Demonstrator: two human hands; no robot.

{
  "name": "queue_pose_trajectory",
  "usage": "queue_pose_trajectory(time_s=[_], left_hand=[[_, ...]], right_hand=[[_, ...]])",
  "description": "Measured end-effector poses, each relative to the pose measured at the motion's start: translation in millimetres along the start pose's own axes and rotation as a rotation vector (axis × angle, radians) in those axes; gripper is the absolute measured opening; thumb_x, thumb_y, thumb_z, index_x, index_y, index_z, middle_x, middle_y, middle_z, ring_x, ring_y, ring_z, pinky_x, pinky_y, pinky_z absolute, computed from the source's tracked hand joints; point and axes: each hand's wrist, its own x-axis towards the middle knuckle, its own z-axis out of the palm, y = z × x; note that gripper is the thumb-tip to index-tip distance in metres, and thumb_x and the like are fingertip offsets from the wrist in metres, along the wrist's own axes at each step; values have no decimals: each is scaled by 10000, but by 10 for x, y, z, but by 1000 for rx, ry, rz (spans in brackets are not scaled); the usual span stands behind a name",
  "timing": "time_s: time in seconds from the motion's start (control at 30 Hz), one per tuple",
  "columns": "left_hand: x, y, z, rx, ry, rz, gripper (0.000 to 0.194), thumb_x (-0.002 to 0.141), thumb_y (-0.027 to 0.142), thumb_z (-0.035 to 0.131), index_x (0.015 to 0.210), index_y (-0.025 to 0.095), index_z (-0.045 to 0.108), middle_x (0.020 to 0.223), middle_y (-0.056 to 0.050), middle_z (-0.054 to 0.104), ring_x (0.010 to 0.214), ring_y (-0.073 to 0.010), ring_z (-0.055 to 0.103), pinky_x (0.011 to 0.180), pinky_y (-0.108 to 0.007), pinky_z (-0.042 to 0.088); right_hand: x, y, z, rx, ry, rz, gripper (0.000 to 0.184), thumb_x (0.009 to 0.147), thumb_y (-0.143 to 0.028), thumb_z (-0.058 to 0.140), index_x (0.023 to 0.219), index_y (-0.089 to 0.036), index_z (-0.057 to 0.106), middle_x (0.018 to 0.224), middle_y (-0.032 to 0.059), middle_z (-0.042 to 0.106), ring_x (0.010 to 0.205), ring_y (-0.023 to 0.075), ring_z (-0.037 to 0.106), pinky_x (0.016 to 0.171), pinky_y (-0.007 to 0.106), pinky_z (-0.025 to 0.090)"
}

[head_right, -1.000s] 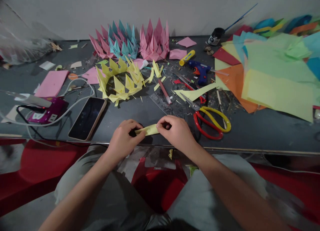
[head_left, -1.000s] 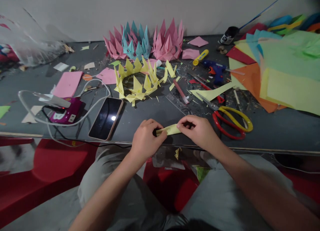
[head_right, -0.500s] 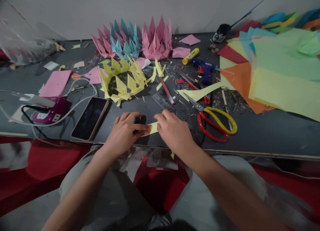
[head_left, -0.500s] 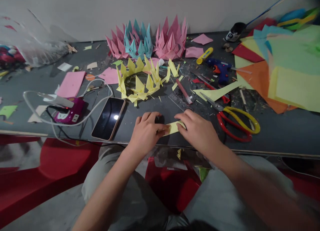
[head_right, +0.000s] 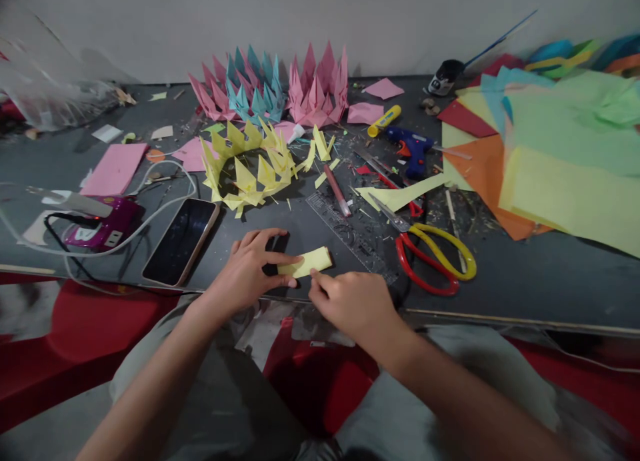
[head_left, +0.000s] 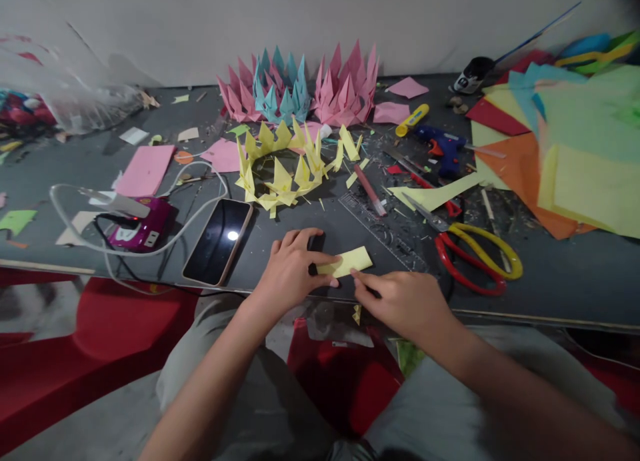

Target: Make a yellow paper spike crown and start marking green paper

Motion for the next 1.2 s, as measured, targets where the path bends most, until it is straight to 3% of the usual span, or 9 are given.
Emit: queue_pose_trajectory(time_s=[0.13, 0.4, 0.57, 0.67, 0.77, 0.87, 0.97, 1.03, 1.2], left_hand=[[-8, -49, -10, -14, -45, 35, 345, 727, 404, 658, 1068, 416, 615, 1332, -24, 418, 1201, -308, 348, 899, -482, 343], [-36, -174, -78, -42, -93, 106, 344, 769, 326, 635, 1098, 416, 593, 1379, -10, 394, 1223, -298, 344, 930, -526, 317], [-96, -154, -29, -9, 58, 193, 312, 789, 404, 590, 1076, 286, 625, 1287, -55, 510, 1149, -265, 445, 891, -454, 387], [-97, -130, 59, 65, 193, 243, 229, 826, 312, 553, 1020, 228, 641, 1152, -63, 615, 1025, -233, 546, 788, -383, 442], [-86, -112, 124, 125, 301, 300, 180, 831, 223, 532, 969, 195, 644, 1060, -50, 663, 930, -204, 596, 730, -332, 463], [-100, -49, 136, 153, 316, 343, 183, 823, 253, 552, 964, 179, 640, 1036, -45, 673, 904, -196, 608, 736, -320, 477], [-141, 63, 127, 151, 237, 385, 367, 753, 433, 621, 1012, 173, 623, 1061, -65, 657, 937, -221, 599, 766, -348, 478], [-174, 125, 134, 157, 180, 423, 432, 715, 466, 648, 1040, 184, 606, 1081, -64, 644, 961, -229, 590, 777, -359, 473], [-244, 133, 204, 183, 219, 518, 176, 824, 202, 553, 993, 207, 600, 1025, -11, 665, 942, -179, 601, 744, -304, 460]], right_hand=[[-27, 138, -56, -38, -40, 133, 249, 772, -331, 498, 851, -336, 734, 502, 8, 661, 446, 150, 573, 437, 246, 126], [10, 279, -83, 50, -37, 169, 292, 795, -365, 474, 688, -277, 731, 454, 13, 621, 433, 140, 542, 436, 245, 159], [56, 306, -48, 183, -16, 105, 350, 836, -362, 465, 581, -218, 657, 477, -4, 613, 450, 119, 540, 443, 245, 211], [59, 308, -9, 243, 75, 72, 287, 836, -354, 496, 645, -213, 657, 574, -9, 649, 530, 127, 585, 472, 234, 292], [65, 302, 24, 297, 217, -23, 201, 836, -305, 517, 761, -200, 670, 708, 12, 671, 672, 152, 614, 590, 240, 404], [84, 289, 51, 322, 279, -178, 193, 839, -290, 528, 891, -160, 662, 897, 66, 677, 848, 187, 602, 756, 289, 444], [94, 269, 82, 321, 219, -329, 286, 820, -344, 565, 1022, -152, 627, 1067, 90, 653, 982, 213, 573, 840, 344, 434], [86, 257, 99, 319, 166, -413, 346, 786, -386, 604, 1047, -158, 617, 1087, 88, 649, 999, 221, 567, 859, 368, 425], [35, 242, 107, 297, 137, -515, 279, 752, -312, 658, 983, -159, 629, 1037, 63, 661, 934, 210, 581, 842, 365, 414]])
